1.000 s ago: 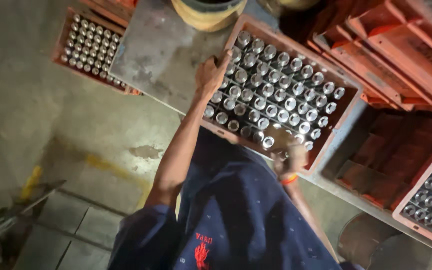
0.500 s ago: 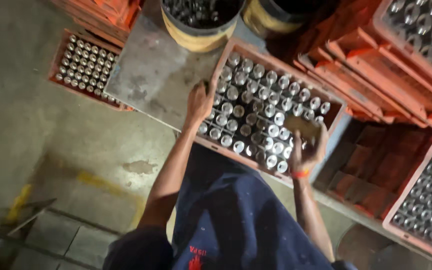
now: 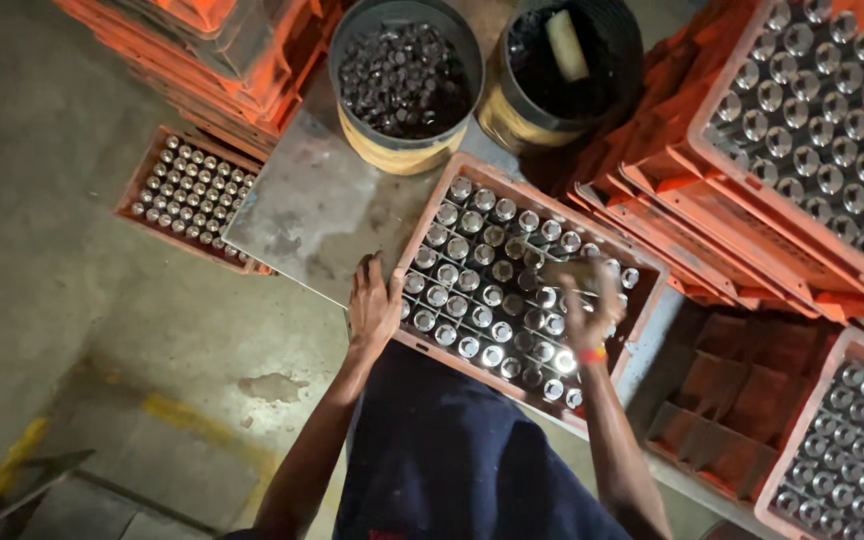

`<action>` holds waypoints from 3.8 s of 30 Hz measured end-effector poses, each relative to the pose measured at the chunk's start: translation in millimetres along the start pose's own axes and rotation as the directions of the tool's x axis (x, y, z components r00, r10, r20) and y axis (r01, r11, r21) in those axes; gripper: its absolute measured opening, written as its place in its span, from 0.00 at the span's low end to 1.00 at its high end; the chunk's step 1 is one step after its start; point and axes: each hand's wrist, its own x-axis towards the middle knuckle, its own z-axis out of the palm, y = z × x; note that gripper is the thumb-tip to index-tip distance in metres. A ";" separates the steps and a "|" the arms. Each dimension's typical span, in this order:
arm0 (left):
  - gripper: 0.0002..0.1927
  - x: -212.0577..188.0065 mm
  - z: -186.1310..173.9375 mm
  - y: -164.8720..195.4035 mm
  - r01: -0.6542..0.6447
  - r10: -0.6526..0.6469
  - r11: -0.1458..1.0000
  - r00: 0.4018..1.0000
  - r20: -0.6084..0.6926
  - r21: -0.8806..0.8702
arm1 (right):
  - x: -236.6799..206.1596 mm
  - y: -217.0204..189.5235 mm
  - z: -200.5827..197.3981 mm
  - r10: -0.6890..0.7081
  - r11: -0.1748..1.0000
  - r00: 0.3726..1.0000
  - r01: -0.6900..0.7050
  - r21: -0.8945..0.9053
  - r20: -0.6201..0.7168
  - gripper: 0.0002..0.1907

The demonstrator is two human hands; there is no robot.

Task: The person repeatedly picks up small metal caps from a bucket and places them into a red crate, filling the crate's compartments. The person also uses a cylindrical tool to press down on the caps in the crate.

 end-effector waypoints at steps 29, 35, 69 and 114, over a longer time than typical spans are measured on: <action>0.24 1.4 6.0 -3.7 0.032 -0.034 0.997 0.999 -0.024 -0.070 | 53.9 43.5 14.9 -0.071 0.996 0.985 0.080 0.049 -0.159 0.28; 0.24 0.6 6.5 -5.0 0.038 -0.040 0.995 0.999 -0.016 -0.097 | 67.8 53.0 16.5 -0.054 0.998 0.999 0.054 0.039 0.003 0.28; 0.25 1.9 26.4 -16.2 0.053 -0.064 0.991 0.994 -0.088 -0.120 | 88.6 40.4 53.6 -0.043 0.991 0.994 0.054 0.121 -0.096 0.29; 0.24 4.1 20.2 -9.1 0.090 -0.078 0.988 0.992 0.098 -0.122 | 4.9 1.2 70.4 -0.075 0.997 0.995 0.077 -0.024 0.058 0.31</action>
